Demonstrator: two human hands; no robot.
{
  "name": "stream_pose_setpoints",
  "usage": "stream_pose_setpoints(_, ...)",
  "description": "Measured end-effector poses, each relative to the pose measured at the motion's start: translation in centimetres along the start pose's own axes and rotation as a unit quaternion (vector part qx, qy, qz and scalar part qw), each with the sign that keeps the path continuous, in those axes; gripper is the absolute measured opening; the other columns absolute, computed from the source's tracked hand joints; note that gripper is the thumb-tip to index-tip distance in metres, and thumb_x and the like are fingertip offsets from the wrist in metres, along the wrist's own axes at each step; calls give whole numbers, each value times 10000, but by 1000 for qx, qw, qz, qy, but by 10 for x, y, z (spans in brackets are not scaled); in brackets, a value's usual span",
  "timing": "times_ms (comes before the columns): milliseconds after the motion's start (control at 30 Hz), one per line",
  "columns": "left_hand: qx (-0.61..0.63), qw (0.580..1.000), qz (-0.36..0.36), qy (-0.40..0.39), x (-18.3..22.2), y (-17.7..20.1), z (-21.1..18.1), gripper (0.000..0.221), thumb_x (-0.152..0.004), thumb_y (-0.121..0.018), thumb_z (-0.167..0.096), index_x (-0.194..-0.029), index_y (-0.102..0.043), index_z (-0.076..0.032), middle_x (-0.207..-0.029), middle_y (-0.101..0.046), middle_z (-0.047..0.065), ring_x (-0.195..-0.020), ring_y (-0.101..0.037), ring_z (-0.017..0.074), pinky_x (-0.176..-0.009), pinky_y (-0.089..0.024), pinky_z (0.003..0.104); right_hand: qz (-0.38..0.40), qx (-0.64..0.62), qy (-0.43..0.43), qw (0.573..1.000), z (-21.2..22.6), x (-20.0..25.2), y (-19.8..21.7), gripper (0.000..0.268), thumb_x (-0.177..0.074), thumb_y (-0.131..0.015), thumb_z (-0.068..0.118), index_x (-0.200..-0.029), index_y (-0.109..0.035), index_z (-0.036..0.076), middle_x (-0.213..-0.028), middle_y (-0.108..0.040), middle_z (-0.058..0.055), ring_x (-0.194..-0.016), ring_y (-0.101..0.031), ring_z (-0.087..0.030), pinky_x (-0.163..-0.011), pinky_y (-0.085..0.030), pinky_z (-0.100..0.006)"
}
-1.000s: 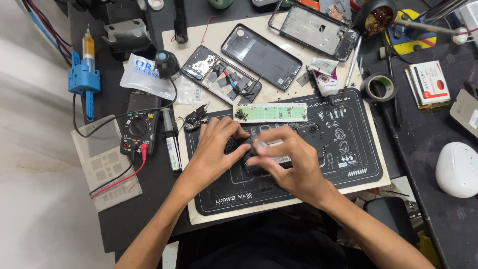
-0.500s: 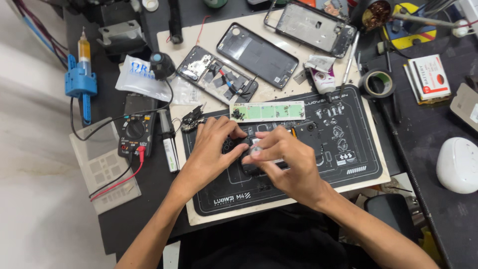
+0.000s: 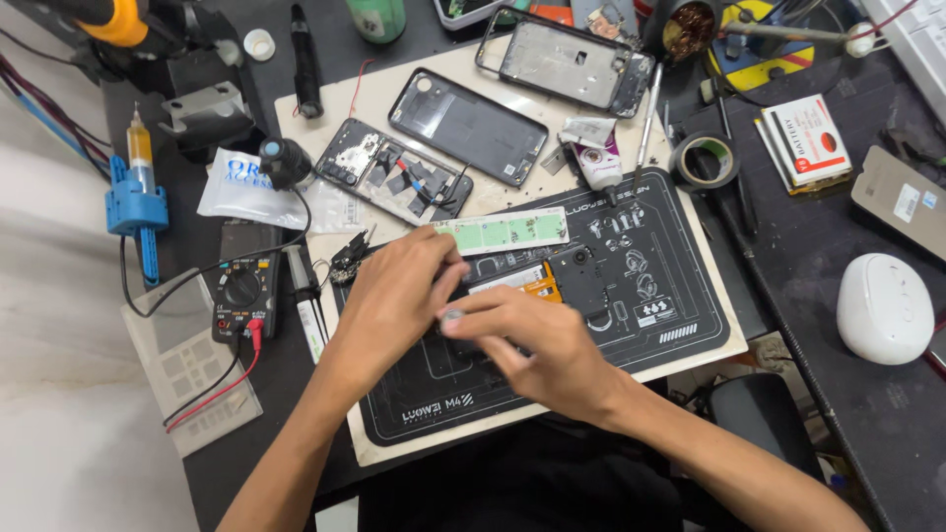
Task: The person repairs a smartphone by handling internal components and using a screwdriver. They manipulate a battery and small phone parts on a mat while also using a keyboard and mouse.
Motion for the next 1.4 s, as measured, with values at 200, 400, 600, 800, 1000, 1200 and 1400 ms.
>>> stream_pose_setpoints(200, -41, 992, -76, -87, -47, -36, -27, 116, -885, -703, -86, -933, -681, 18, -936, -649, 180, -902, -653, 362, -791, -521, 470, -183, -81, -75, 977, -25, -2, 86, 260, -1055, -618, -115, -1239, -480, 4, -1184, -662, -145, -1145, -696, -193, -1008, -614, -302)
stream_pose_setpoints(400, -121, 977, -68, -163, -76, -70, -54, 117, -752, -667, 58, -862, -685, 25, -942, -661, 182, -962, -639, 356, -872, -512, 456, -214, -44, -158, 963, -53, -6, 117, 244, -1028, -668, -58, -1178, -494, 24, -1152, -683, -128, -1094, -708, -178, -932, -614, -280)
stream_pose_setpoints(600, -199, 966, -55, -155, -72, -83, -67, 198, -640, -672, 68, -833, -685, 28, -939, -669, 193, -938, -649, 334, -835, -511, 417, -206, -21, -155, 966, -58, -3, 121, 227, -995, -680, -52, -1145, -524, 18, -1131, -695, -123, -1097, -720, -176, -926, -621, -290)
stream_pose_setpoints(800, -256, 953, -49, -151, -71, -87, -77, 230, -654, -694, 52, -882, -670, 35, -921, -655, 184, -912, -647, 310, -838, -505, 392, -210, -14, -154, 965, -59, -5, 121, 227, -980, -686, -53, -1129, -530, 17, -1110, -712, -118, -1081, -730, -179, -931, -622, -294)
stream_pose_setpoints(1000, -225, 960, -71, -153, -71, -86, -72, 290, -631, -693, 56, -915, -636, 34, -925, -632, 177, -905, -638, 314, -828, -499, 390, -218, -50, -145, 964, -64, -2, 119, 251, -984, -677, -66, -1156, -516, 20, -1151, -687, -124, -1088, -711, -174, -945, -599, -292)
stream_pose_setpoints(1200, 52, 989, -105, -94, -70, -73, -57, 153, -820, -727, -9, -880, -599, 50, -854, -653, 187, -811, -661, 335, -752, -520, 416, -252, -71, -112, 959, -66, -2, 113, 276, -1003, -677, -78, -1188, -499, 25, -1176, -676, -142, -1088, -696, -180, -959, -579, -288)
stream_pose_setpoints(1400, 357, 933, -36, 29, -69, -70, -35, 132, -878, -728, -40, -871, -621, 35, -818, -742, 129, -766, -726, 170, -718, -594, 292, -269, -124, -82, 952, -59, 0, 104, 277, -1027, -643, -70, -1202, -457, 36, -1187, -649, -160, -1112, -720, -230, -943, -617, -303)
Point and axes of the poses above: each hand's wrist, its own x-axis away from the middle knuckle, its own y-axis out of the back of the hand, z = x × y, the point moved 2 cm from there along -x, towards the middle knuckle
